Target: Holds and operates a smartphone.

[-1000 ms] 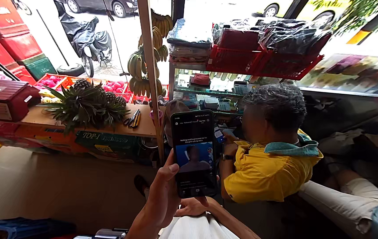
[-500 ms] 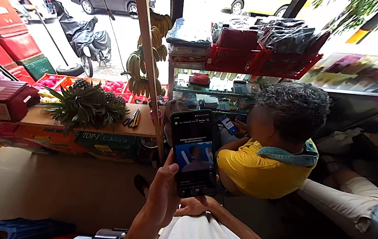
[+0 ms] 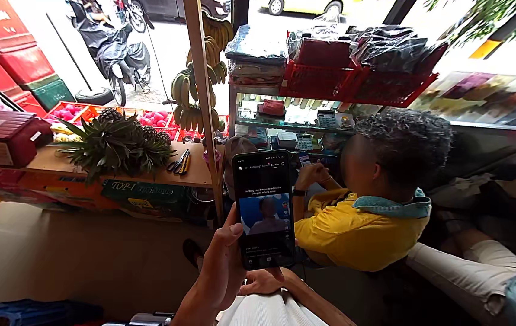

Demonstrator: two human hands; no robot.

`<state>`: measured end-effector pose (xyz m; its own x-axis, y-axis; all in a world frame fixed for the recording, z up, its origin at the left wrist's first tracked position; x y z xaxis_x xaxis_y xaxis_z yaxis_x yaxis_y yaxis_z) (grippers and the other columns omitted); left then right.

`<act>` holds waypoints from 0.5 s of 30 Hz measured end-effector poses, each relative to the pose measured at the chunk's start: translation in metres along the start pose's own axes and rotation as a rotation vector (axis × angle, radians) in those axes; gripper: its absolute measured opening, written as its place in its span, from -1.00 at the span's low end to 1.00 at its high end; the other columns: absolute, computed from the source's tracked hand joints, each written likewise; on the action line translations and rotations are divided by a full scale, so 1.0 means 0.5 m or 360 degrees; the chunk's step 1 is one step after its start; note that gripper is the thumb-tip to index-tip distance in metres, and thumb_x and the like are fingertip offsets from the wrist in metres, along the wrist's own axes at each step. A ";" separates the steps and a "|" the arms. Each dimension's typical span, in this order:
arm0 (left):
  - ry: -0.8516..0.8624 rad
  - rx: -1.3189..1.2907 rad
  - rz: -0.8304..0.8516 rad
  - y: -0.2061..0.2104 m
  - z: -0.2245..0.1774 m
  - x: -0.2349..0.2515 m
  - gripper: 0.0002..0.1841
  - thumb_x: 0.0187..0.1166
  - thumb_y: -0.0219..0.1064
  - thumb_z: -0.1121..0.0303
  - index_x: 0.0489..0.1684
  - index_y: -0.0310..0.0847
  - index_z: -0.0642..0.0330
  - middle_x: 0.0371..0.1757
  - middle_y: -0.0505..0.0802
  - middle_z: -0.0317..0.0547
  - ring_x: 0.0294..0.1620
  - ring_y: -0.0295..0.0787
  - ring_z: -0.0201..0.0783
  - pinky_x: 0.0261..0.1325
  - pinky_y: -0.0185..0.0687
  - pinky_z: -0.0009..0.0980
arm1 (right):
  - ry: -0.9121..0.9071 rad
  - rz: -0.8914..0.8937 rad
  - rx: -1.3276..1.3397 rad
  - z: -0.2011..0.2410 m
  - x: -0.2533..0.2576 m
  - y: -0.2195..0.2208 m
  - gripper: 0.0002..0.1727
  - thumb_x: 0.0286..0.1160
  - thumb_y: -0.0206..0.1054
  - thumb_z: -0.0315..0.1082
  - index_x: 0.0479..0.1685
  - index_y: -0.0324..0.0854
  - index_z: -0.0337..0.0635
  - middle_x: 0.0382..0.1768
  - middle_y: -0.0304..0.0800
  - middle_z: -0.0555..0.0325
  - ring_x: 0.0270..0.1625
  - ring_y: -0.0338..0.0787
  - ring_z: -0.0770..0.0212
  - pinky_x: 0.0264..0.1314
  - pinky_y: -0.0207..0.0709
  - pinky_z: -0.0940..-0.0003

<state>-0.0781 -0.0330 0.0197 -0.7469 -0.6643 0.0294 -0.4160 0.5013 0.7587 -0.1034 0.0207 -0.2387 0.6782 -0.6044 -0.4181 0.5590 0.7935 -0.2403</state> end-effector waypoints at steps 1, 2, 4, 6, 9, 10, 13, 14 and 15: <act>-0.0004 0.0011 -0.0012 -0.001 0.000 0.000 -0.10 0.45 0.35 -0.11 0.80 -0.01 -0.06 0.40 0.68 0.18 0.25 0.78 0.15 -0.02 0.86 0.01 | 0.0002 0.0001 0.0008 -0.001 0.000 0.001 -0.44 0.73 0.16 0.12 -0.15 0.62 -0.31 -0.42 0.66 0.00 -0.29 0.67 0.13 -0.09 0.49 0.02; -0.0007 0.0020 -0.0022 -0.002 0.001 0.000 -0.09 0.44 0.36 -0.12 0.80 -0.02 -0.07 0.40 0.68 0.17 0.24 0.79 0.15 -0.03 0.86 0.00 | 0.0007 -0.0002 0.0011 -0.001 -0.001 0.000 -0.44 0.72 0.16 0.12 -0.15 0.63 -0.30 -0.41 0.67 0.00 -0.28 0.67 0.13 -0.09 0.50 0.02; -0.0011 0.0020 -0.0030 -0.003 0.001 0.000 -0.08 0.44 0.35 -0.12 0.81 -0.05 -0.06 0.39 0.69 0.18 0.22 0.79 0.15 -0.04 0.86 -0.01 | 0.0008 -0.0015 0.0016 0.000 -0.001 -0.001 -0.45 0.73 0.16 0.11 -0.14 0.63 -0.31 -0.41 0.68 -0.01 -0.27 0.68 0.12 -0.09 0.50 0.02; -0.0006 0.0022 -0.0010 -0.003 0.002 0.001 -0.09 0.48 0.31 -0.12 0.82 -0.08 -0.05 0.40 0.68 0.21 0.21 0.80 0.17 -0.06 0.87 -0.01 | 0.0005 -0.0015 0.0014 0.000 0.000 0.000 -0.44 0.72 0.17 0.12 -0.11 0.64 -0.32 -0.39 0.69 -0.02 -0.25 0.69 0.12 -0.06 0.51 0.01; -0.0023 0.0023 0.0012 0.000 0.003 0.000 -0.08 0.48 0.30 -0.11 0.85 -0.14 -0.09 0.42 0.67 0.20 0.20 0.81 0.17 -0.08 0.87 -0.02 | 0.0004 0.0010 0.0012 -0.002 0.001 0.002 -0.45 0.74 0.15 0.11 -0.10 0.63 -0.32 -0.37 0.68 -0.04 -0.23 0.69 0.10 -0.04 0.50 0.00; -0.0026 0.0011 0.0014 0.001 0.003 0.000 -0.08 0.47 0.31 -0.11 0.84 -0.12 -0.09 0.41 0.68 0.19 0.19 0.81 0.17 -0.08 0.87 -0.02 | 0.0004 0.0011 0.0012 -0.002 0.002 0.002 -0.45 0.74 0.15 0.11 -0.11 0.63 -0.31 -0.38 0.68 -0.03 -0.23 0.69 0.11 -0.04 0.50 0.01; -0.0019 0.0001 0.0008 0.001 0.003 -0.001 -0.04 0.46 0.34 -0.12 0.85 -0.16 -0.07 0.41 0.68 0.20 0.18 0.82 0.16 -0.08 0.87 -0.03 | -0.0005 0.0007 0.0010 -0.003 0.003 0.002 -0.44 0.74 0.14 0.13 -0.12 0.63 -0.30 -0.39 0.68 -0.01 -0.24 0.69 0.12 -0.05 0.50 0.01; -0.0012 0.0003 0.0008 0.001 0.002 -0.002 -0.04 0.47 0.34 -0.12 0.85 -0.16 -0.06 0.42 0.68 0.21 0.20 0.81 0.17 -0.06 0.87 -0.02 | -0.0006 0.0007 0.0008 -0.003 0.003 0.002 -0.44 0.74 0.14 0.13 -0.12 0.64 -0.30 -0.39 0.69 -0.02 -0.24 0.70 0.11 -0.05 0.51 -0.01; -0.0007 0.0006 0.0004 0.002 0.001 -0.002 -0.06 0.47 0.33 -0.11 0.84 -0.14 -0.06 0.41 0.68 0.21 0.21 0.81 0.17 -0.06 0.87 -0.01 | -0.0005 0.0009 0.0007 -0.004 0.003 0.003 -0.43 0.73 0.15 0.13 -0.11 0.64 -0.30 -0.38 0.69 -0.03 -0.24 0.70 0.10 -0.05 0.51 -0.02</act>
<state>-0.0783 -0.0316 0.0200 -0.7503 -0.6605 0.0283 -0.4163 0.5052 0.7560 -0.1026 0.0211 -0.2412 0.6828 -0.6001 -0.4168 0.5573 0.7966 -0.2340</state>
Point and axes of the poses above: each hand's wrist, its own x-axis towards the middle knuckle, its own y-axis out of the palm, z = x × y, the point moved 10 cm from there along x, towards the middle knuckle
